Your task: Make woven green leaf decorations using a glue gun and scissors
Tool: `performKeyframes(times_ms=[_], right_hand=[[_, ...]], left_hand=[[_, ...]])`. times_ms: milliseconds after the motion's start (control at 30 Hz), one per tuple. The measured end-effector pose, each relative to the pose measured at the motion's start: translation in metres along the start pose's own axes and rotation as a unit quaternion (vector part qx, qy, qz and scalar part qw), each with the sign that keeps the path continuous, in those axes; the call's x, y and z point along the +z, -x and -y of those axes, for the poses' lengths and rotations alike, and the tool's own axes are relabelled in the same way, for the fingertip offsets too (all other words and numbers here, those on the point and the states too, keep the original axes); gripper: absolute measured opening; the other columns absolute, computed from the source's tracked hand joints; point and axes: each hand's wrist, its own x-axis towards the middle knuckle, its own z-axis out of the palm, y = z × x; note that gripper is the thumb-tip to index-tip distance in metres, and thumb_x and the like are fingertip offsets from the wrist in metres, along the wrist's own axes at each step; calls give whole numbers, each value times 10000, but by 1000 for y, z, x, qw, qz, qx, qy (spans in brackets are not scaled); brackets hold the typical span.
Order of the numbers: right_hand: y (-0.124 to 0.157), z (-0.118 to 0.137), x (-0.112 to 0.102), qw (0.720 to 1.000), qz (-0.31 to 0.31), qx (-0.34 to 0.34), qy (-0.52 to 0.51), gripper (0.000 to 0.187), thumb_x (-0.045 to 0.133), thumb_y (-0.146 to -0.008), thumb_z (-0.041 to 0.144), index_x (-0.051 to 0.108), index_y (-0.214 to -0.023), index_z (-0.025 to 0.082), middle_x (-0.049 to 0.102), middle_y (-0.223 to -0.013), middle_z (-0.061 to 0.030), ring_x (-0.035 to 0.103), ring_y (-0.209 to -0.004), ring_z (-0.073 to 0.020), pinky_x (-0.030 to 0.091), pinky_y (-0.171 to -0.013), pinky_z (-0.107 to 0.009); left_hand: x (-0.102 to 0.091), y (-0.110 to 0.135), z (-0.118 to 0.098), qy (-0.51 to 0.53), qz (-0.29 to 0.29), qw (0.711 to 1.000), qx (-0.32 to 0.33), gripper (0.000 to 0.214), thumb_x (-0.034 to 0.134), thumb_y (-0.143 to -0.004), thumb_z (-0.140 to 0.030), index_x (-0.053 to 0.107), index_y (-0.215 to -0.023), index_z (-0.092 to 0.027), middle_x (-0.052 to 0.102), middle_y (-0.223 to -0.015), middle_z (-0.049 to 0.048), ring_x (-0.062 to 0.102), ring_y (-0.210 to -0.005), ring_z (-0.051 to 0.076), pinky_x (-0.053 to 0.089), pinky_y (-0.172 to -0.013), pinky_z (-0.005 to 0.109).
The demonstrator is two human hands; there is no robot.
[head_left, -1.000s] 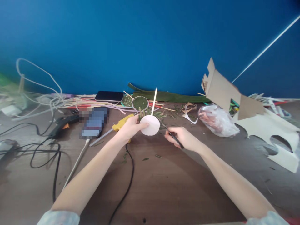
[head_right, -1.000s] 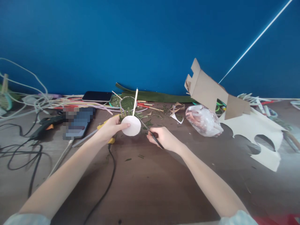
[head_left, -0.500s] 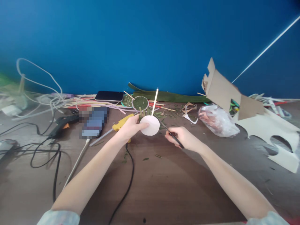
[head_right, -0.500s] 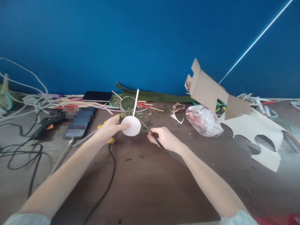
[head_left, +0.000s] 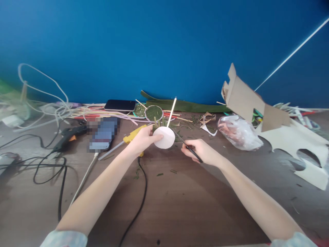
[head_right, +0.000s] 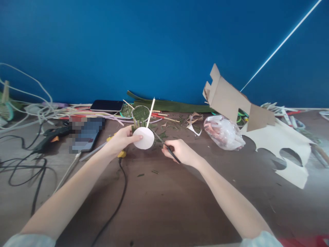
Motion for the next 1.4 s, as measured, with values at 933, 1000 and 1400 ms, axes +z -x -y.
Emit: performKeyframes(times_ms=[933, 1000, 1400], right_hand=[[1, 0, -2, 1000, 12, 2, -1, 335, 485, -807, 484, 441, -652, 190, 420, -492, 59, 381, -355, -57, 322, -415, -206], [1, 0, -2, 1000, 13, 5, -12, 340, 480, -806, 490, 439, -652, 189, 419, -494, 58, 370, -348, -54, 315, -403, -204], [0, -2, -3, 1000, 10, 7, 8, 304, 530, -785, 451, 446, -657, 188, 399, -479, 70, 390, -348, -56, 313, -398, -191]], left_hand=[[-4, -3, 3, -11, 67, 997, 41, 335, 648, -654, -315, 562, -936, -158, 645, -903, 51, 606, -805, 197, 467, -758, 348], [-4, -3, 4, -16, 72, 996, 45, 327, 649, -662, -323, 566, -930, -155, 646, -888, 50, 608, -807, 199, 469, -761, 351], [-5, -5, 7, -33, 80, 995, 52, 358, 647, -662, -339, 597, -960, -146, 663, -892, 55, 613, -825, 212, 476, -751, 348]])
